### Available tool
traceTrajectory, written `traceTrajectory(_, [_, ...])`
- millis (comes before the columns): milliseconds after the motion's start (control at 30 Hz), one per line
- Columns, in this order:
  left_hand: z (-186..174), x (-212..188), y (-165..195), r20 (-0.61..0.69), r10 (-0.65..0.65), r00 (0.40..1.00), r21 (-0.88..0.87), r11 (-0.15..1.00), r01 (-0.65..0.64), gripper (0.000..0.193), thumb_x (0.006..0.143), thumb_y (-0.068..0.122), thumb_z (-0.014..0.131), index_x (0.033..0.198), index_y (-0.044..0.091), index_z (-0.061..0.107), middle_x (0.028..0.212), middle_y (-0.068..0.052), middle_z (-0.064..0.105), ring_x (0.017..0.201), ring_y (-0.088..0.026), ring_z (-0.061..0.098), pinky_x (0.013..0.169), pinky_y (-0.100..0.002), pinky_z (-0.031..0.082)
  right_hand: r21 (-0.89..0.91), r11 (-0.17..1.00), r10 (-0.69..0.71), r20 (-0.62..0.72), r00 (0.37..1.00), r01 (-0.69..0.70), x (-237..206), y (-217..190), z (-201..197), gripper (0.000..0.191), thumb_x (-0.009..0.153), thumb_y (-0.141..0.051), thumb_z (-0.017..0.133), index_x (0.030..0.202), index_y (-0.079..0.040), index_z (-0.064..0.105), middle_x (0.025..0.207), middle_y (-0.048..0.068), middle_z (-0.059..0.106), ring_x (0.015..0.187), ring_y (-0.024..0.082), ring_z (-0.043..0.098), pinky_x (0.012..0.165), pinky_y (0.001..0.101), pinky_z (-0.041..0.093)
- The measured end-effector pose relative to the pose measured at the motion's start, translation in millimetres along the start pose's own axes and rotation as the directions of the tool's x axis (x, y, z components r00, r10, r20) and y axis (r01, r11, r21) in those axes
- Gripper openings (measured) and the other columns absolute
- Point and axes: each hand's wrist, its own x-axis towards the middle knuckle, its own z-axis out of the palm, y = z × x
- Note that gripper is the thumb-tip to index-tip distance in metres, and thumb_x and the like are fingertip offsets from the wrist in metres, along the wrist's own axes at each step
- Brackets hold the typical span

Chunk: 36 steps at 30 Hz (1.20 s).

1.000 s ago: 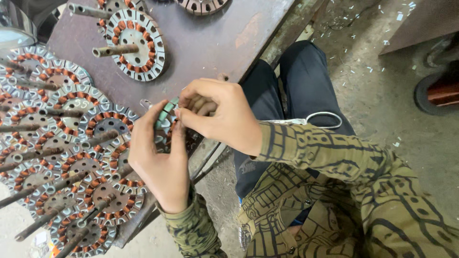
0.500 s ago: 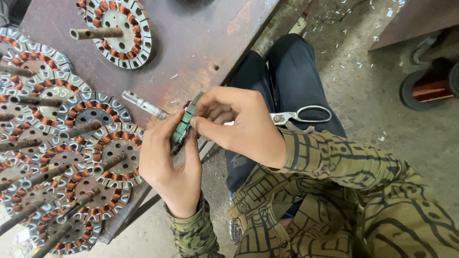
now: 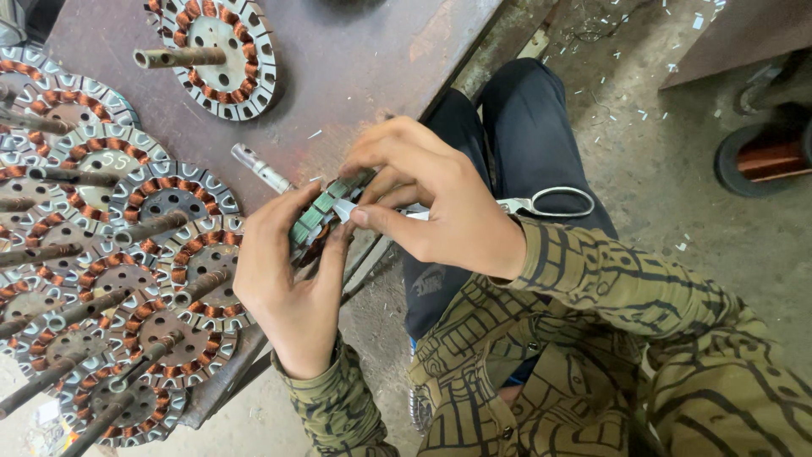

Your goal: The person cuts small white insulating strips with scissors and places them into slots on circular motor stator components. The person briefly uses a blue feature phone before resuming cutting and inserting the strips.

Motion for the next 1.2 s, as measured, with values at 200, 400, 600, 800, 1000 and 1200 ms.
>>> traceTrajectory(200, [-4, 0, -4, 0.032, 0.022, 0.999, -0.03, 0.999, -0.021, 0.039, 0.091, 0.001, 0.081, 0.127, 0.003, 0.066, 0.125, -0.013, 0.07, 0.113, -0.027, 0.07, 0.1, -0.033, 0.054, -0.038, 0.997, -0.067, 0.141, 0.988, 0.073, 11, 10, -12, 0.038, 0.095, 0.004, 0.073, 0.132, 0.002, 0.062, 0.125, 0.01, 0.065, 0.109, 0.017, 0.075, 0.094, 0.0292, 0.06])
traceTrajectory(400, [-4, -2, -5, 0.038, 0.074, 0.997, 0.027, 0.997, -0.075, 0.031, 0.096, 0.001, 0.078, 0.125, 0.003, 0.067, 0.124, -0.012, 0.072, 0.112, -0.028, 0.071, 0.099, -0.034, 0.054, -0.193, 0.958, -0.186, 0.154, 0.971, 0.214, 10, 18, -14, 0.038, 0.092, 0.005, 0.075, 0.128, -0.002, 0.065, 0.115, 0.01, 0.068, 0.098, 0.018, 0.077, 0.084, 0.0275, 0.063])
traceTrajectory(600, [-6, 0, -5, 0.037, 0.074, 0.997, 0.016, 0.997, -0.075, 0.031, 0.095, 0.001, 0.078, 0.124, 0.003, 0.068, 0.123, -0.012, 0.072, 0.109, -0.027, 0.072, 0.097, -0.033, 0.054, -0.259, 0.913, -0.287, 0.144, 0.947, 0.316, 9, 22, -13, 0.033, 0.094, 0.003, 0.076, 0.125, -0.003, 0.066, 0.111, 0.01, 0.068, 0.097, 0.022, 0.072, 0.083, 0.0294, 0.059])
traceTrajectory(800, [-3, -1, -2, 0.046, 0.1, 0.994, 0.075, 0.992, -0.103, 0.033, 0.092, -0.002, 0.077, 0.123, 0.002, 0.068, 0.122, -0.013, 0.072, 0.109, -0.028, 0.071, 0.096, -0.033, 0.054, -0.262, 0.92, -0.264, 0.129, 0.956, 0.29, 7, 23, -16, 0.027, 0.096, 0.0, 0.078, 0.121, -0.003, 0.066, 0.107, 0.01, 0.068, 0.092, 0.022, 0.07, 0.079, 0.0303, 0.056])
traceTrajectory(1000, [-1, -2, -1, 0.057, 0.105, 0.993, 0.093, 0.99, -0.11, 0.033, 0.091, -0.001, 0.079, 0.122, 0.002, 0.068, 0.121, -0.013, 0.072, 0.106, -0.028, 0.071, 0.093, -0.033, 0.054, -0.219, 0.929, -0.266, 0.162, 0.95, 0.298, 5, 26, -20, 0.028, 0.097, 0.0, 0.076, 0.123, -0.003, 0.066, 0.113, 0.009, 0.069, 0.099, 0.023, 0.072, 0.085, 0.0293, 0.059])
traceTrajectory(1200, [0, -4, -2, 0.057, 0.132, 0.99, 0.08, 0.987, -0.136, 0.035, 0.088, 0.0, 0.082, 0.119, 0.001, 0.068, 0.118, -0.013, 0.072, 0.106, -0.03, 0.072, 0.09, -0.033, 0.055, -0.176, 0.943, -0.256, 0.166, 0.952, 0.284, 1, 29, -22, 0.027, 0.097, -0.001, 0.077, 0.122, -0.002, 0.067, 0.115, 0.01, 0.07, 0.101, 0.022, 0.073, 0.085, 0.0301, 0.06])
